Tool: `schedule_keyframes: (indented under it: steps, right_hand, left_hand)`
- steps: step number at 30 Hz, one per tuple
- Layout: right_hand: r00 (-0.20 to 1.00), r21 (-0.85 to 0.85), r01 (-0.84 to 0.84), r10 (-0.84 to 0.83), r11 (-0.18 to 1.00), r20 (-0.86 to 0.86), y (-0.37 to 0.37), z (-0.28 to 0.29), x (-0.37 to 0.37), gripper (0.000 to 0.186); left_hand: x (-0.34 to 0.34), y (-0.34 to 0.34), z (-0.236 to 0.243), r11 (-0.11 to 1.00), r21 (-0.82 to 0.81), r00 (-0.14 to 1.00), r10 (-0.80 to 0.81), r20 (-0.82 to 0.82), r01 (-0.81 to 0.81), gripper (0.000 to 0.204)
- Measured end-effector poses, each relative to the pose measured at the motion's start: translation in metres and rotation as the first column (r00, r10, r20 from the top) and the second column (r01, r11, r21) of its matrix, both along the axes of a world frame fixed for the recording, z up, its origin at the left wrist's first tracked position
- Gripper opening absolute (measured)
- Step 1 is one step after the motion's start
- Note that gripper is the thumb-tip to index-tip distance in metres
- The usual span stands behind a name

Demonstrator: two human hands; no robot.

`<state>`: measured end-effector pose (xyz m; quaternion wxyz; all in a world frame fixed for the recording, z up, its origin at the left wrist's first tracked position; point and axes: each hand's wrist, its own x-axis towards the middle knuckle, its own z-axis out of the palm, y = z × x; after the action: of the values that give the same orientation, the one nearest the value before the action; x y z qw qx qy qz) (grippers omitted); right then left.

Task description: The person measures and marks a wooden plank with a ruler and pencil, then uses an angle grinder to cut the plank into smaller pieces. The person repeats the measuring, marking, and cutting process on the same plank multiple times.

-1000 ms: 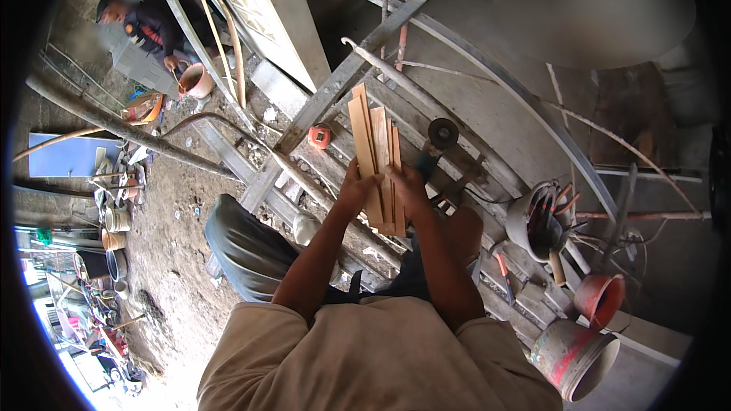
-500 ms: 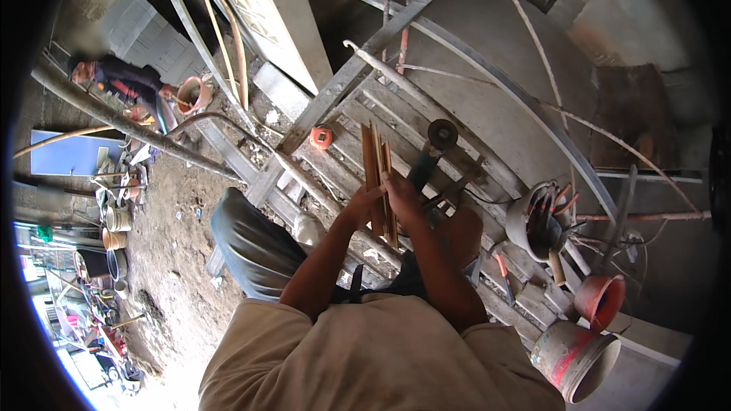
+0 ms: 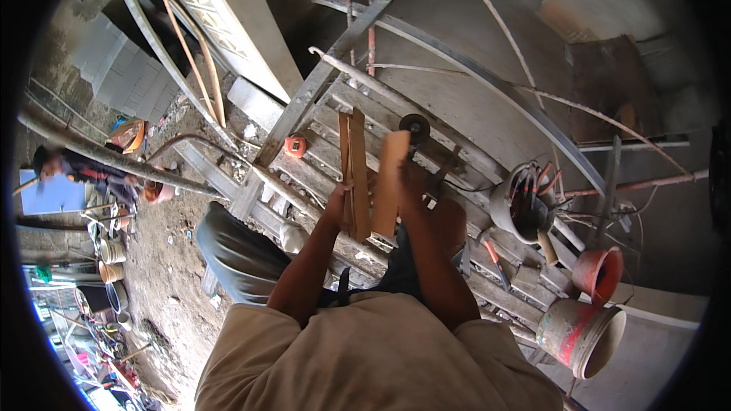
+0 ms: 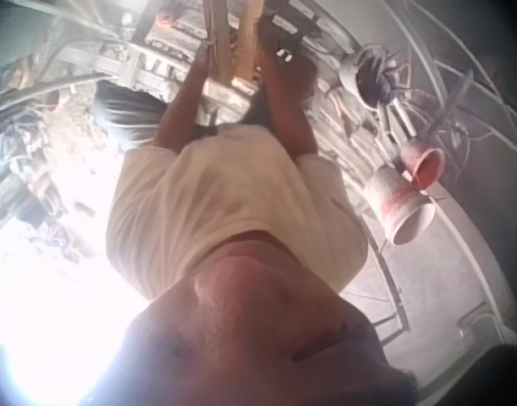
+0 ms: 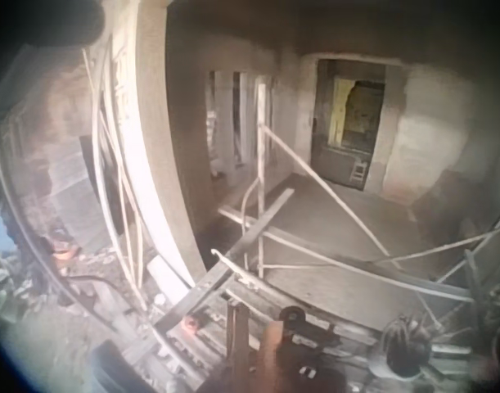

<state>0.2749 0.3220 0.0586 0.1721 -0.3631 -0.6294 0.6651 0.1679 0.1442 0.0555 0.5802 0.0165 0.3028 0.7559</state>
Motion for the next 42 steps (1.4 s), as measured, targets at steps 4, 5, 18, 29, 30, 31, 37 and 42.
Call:
schedule_keyframes:
  steps: [4,5,18,29,30,31,37,42]
  right_hand:
    - [0.986,-0.216,-0.133,0.106,0.967,-0.132,-0.038,0.058,-0.032,0.058]
    - [0.975,-0.244,-0.181,0.142,0.953,-0.172,-0.043,0.071,-0.034,0.059]
    - [0.966,-0.729,-0.255,0.198,0.635,-0.166,-0.026,-0.045,-0.050,0.054]
    - [0.684,0.458,-0.114,-0.265,0.882,0.680,-0.078,0.018,-0.164,0.110]
    - [0.865,0.282,-0.166,0.003,0.945,0.501,-0.077,0.020,-0.162,0.101]
    - [0.939,0.125,-0.281,0.246,0.952,0.239,-0.073,0.027,-0.153,0.093]
    - [0.834,0.083,-0.514,0.520,0.854,-0.185,-0.115,0.107,-0.054,0.060]
    - [0.818,0.031,-0.573,0.573,0.819,-0.036,-0.089,0.116,0.002,0.073]
  left_hand:
    - [0.024,0.017,0.044,0.992,0.022,0.961,0.125,-0.245,-0.124,0.058]
    - [0.024,0.016,0.051,0.992,0.011,0.964,0.129,-0.231,-0.130,0.060]
    - [-0.041,-0.076,0.038,0.726,-0.555,0.910,0.262,-0.322,-0.405,0.040]
    - [-0.056,-0.105,0.168,0.787,-0.395,0.844,0.277,-0.460,-0.474,0.062]
    - [-0.057,-0.105,0.166,0.813,-0.358,0.851,0.286,-0.441,-0.459,0.060]
    - [-0.058,-0.106,0.155,0.843,-0.299,0.863,0.317,-0.394,-0.447,0.057]
    - [-0.020,-0.059,0.118,0.839,-0.119,0.842,0.506,-0.188,-0.531,0.045]
    - [-0.017,-0.052,0.113,0.937,-0.188,0.797,0.133,-0.590,-0.296,0.041]
